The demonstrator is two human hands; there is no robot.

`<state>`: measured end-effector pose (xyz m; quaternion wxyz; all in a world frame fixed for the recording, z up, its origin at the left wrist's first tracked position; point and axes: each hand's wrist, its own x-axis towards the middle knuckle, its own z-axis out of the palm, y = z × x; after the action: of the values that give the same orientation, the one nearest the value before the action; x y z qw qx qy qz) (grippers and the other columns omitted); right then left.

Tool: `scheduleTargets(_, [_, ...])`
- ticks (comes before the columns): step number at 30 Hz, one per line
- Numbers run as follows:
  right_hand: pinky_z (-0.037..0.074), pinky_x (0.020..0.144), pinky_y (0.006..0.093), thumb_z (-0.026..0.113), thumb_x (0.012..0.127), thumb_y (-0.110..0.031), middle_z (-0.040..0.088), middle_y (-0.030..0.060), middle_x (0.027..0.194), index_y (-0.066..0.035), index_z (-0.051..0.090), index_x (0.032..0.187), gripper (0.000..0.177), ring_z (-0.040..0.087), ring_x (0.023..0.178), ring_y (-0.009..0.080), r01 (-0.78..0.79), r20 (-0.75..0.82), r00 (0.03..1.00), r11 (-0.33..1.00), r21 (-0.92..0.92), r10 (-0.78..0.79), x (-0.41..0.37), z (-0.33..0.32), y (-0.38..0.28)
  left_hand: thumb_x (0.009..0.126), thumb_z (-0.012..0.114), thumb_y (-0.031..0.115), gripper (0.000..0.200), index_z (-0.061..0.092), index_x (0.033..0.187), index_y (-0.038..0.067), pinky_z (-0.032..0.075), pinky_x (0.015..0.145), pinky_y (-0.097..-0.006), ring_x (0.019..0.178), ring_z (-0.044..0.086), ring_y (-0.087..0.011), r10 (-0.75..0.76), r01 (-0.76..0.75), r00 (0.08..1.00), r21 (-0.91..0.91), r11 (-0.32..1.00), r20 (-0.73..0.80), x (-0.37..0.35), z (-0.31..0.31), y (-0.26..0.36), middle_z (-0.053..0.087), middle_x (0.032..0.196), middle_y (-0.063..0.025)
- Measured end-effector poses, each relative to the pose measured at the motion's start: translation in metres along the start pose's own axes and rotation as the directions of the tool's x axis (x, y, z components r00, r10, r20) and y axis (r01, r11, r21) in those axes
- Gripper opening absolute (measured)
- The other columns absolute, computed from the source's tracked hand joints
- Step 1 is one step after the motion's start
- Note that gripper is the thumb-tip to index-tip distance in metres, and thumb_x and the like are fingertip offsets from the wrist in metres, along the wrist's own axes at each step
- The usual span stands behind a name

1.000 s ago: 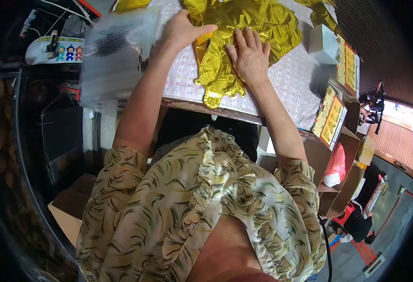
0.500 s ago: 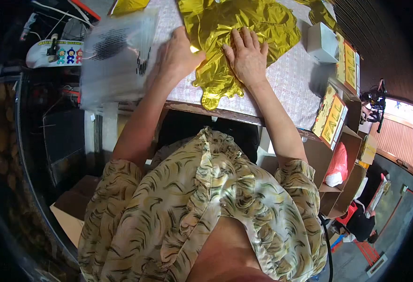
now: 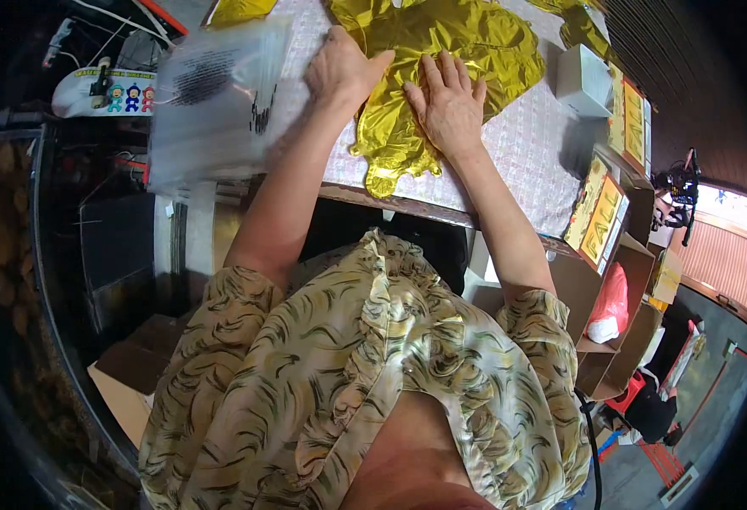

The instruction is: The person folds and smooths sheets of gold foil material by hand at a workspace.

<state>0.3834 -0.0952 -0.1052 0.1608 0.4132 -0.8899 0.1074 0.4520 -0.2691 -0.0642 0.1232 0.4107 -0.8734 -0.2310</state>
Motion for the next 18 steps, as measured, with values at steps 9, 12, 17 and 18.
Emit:
scheduleTargets(9, [0.029,0.114,0.0677,0.049,0.103,-0.055,0.046,0.0164,0.156,-0.036,0.052,0.150,0.051,0.043,0.144,0.0375,0.021,0.004,1.000,1.000,0.008,-0.021,-0.001,0.000,0.001,0.072,0.084,0.061,0.085,0.057,0.124,-0.001,0.056,0.088,-0.0499,0.104,0.071,-0.0420,-0.011,0.010,0.999,0.009,1.000,0.042,0.006,0.001,0.000,0.073,0.110,-0.0263])
scheduleTargets(12, [0.030,0.114,0.0673,0.049,0.103,-0.055,0.046,0.0167,0.156,-0.039,0.052,0.150,0.050,0.043,0.144,0.0379,0.026,0.011,1.000,0.999,-0.024,-0.026,0.000,0.001,0.001,0.075,0.086,0.050,0.073,0.058,0.125,0.004,0.056,0.086,-0.0500,0.103,0.071,-0.0408,0.075,-0.075,0.997,-0.012,0.997,0.017,0.005,0.002,0.003,0.073,0.109,-0.0238])
scheduleTargets(17, [0.030,0.114,0.0672,0.050,0.103,-0.056,0.046,0.0167,0.156,-0.040,0.052,0.150,0.050,0.043,0.144,0.0379,0.013,0.023,1.000,0.999,-0.039,-0.012,0.001,0.005,0.002,0.082,0.080,0.018,0.047,0.062,0.125,0.010,0.057,0.081,-0.0487,0.092,0.071,-0.0387,0.452,-0.463,0.866,0.000,0.886,-0.215,0.006,0.021,-0.001,0.072,0.103,-0.0136])
scheduleTargets(18, [0.030,0.114,0.0674,0.050,0.103,-0.056,0.046,0.0168,0.156,-0.040,0.052,0.150,0.050,0.043,0.144,0.0379,0.014,0.027,1.000,0.999,-0.047,-0.013,0.001,0.006,0.002,0.082,0.080,0.018,0.047,0.062,0.125,0.010,0.057,0.081,-0.0487,0.092,0.071,-0.0387,0.456,-0.467,0.864,-0.003,0.884,-0.214,0.006,0.024,-0.002,0.072,0.103,-0.0136])
